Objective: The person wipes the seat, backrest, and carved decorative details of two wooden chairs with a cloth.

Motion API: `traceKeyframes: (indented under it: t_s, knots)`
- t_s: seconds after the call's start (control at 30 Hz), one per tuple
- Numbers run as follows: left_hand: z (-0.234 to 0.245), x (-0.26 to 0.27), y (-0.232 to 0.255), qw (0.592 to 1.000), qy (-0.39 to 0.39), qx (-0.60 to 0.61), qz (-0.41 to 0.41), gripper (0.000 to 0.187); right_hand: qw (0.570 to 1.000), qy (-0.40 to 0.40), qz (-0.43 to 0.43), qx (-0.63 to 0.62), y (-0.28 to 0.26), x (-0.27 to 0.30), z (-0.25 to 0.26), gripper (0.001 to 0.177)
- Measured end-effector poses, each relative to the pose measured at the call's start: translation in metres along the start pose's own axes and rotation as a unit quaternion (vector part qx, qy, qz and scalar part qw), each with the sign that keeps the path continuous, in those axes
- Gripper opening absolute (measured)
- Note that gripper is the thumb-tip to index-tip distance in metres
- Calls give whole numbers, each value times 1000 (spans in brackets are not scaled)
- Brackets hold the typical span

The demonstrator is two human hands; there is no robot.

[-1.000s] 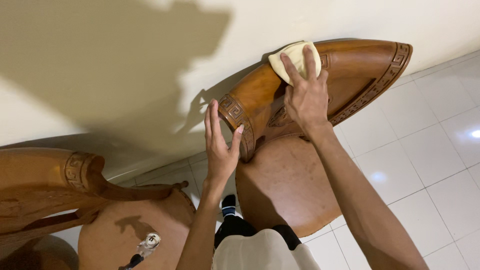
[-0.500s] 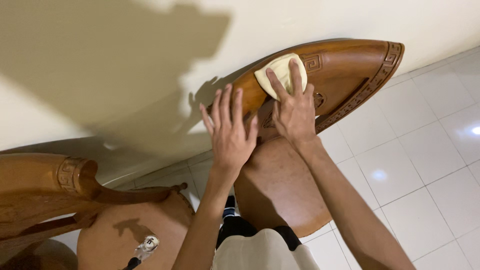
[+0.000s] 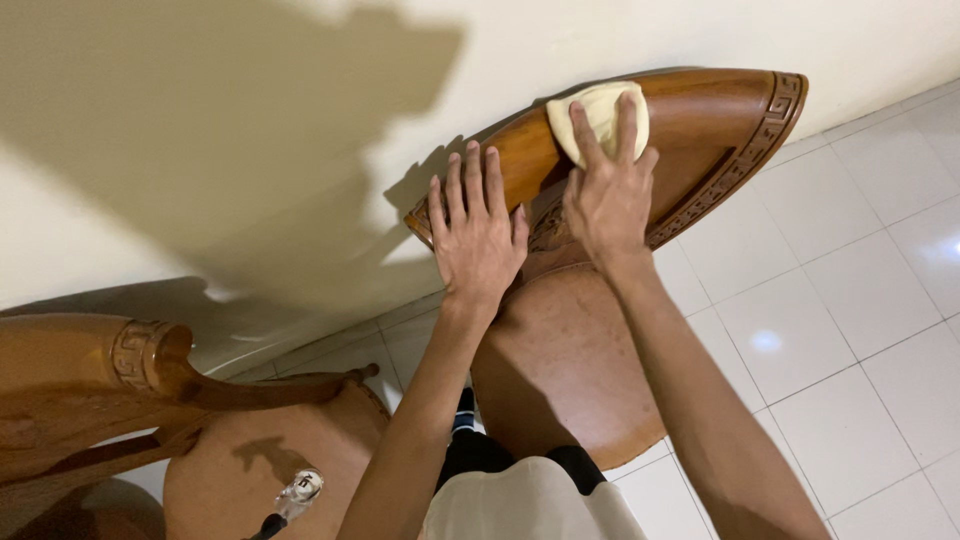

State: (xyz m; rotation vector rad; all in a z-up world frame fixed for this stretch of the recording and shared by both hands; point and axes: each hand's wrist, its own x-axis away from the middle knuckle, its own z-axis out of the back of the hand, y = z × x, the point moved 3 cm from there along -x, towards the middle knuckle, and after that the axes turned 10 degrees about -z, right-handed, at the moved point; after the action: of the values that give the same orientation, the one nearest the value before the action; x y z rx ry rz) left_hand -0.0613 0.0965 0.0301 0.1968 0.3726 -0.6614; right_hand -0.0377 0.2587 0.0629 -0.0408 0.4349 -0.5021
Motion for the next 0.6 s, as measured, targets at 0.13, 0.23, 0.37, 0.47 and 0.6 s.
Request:
traceKeyframes:
  t_s: [0.13,0.23,0.37,0.47,0.6]
  knots:
    - [0,-1,1,1000,21,-2,-1,80,999,28,9,13,-14,22,6,77]
    - [2,1,1,999,32,-8,3,77,999,-2,28,-36,-13,25,8,77]
    - [2,-1,1,1000,26,-12,-1,77,999,10,47,-8,-6,1,-1,72]
    - [3,0,1,999,29,-23,0,75,996,36,77,28,-1,-17,0,71]
    - [2,-1,0,999,25,-22,-1,75,997,-9,68,20,5,-24,-1,68]
